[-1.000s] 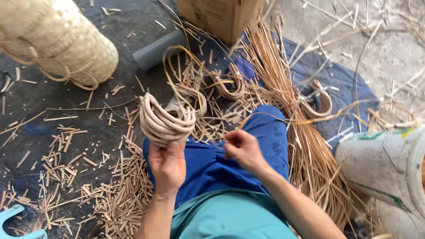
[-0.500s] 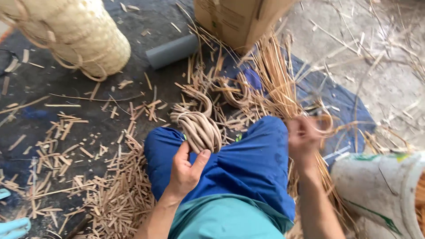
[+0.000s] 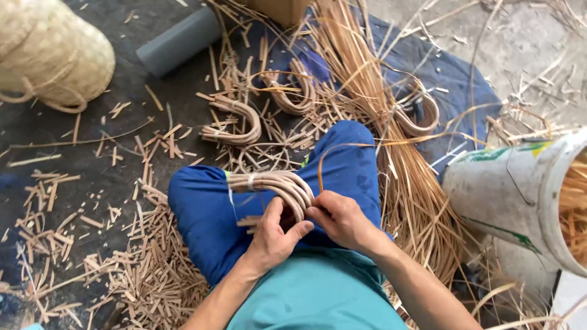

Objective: Weaving and shaping bamboo strips into curved components, likely handles for baskets.

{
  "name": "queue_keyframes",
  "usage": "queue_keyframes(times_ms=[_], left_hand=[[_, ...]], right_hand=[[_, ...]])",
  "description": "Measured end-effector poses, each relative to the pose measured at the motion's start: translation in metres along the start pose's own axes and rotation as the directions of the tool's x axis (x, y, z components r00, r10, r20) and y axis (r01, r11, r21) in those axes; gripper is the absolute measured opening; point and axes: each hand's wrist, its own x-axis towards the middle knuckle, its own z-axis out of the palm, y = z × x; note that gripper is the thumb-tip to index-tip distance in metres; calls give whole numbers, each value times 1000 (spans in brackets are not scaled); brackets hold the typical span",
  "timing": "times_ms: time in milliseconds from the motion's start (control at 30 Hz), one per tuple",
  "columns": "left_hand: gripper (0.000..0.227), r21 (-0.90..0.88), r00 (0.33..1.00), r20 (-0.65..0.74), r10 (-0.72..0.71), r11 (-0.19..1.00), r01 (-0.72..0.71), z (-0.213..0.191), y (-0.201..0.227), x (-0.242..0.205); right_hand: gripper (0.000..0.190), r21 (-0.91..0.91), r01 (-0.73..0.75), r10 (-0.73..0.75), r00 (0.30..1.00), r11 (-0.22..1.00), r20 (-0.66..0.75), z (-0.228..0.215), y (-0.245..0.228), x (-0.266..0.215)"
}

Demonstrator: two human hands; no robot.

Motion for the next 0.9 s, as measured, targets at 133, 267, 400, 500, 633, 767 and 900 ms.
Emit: queue_keyframes(times_ms=[133, 267, 400, 500, 633, 767, 900], left_hand=[[39, -242, 979, 129, -155, 953, 183, 18, -5, 6], [42, -256, 947, 193, -258, 918, 303, 13, 1, 5], [49, -382, 880, 363, -305, 813, 439, 0, 22, -4], [50, -352, 897, 389, -209, 867, 354, -6, 35, 0], [38, -112, 997, 72, -27, 993, 35, -5, 40, 9], [36, 337, 963, -218, 160, 938, -80, 2, 44, 5], [34, 586, 900, -164, 405, 774, -241, 2, 53, 3]], right_hand=[[15, 34, -145, 145, 989, 989, 14, 0, 20, -17], [15, 93, -162, 169, 982, 982, -82, -18, 11, -21], [46, 266, -63, 110, 980, 962, -165, -28, 15, -20], [56, 633, -184, 206, 978, 752, 39, -6, 34, -22], [52, 924, -297, 320, 923, 240, 214, 19, 29, -12], [53, 966, -197, 343, 930, 167, 130, 25, 21, -2], [52, 973, -133, 352, 934, 190, 59, 36, 15, 4]])
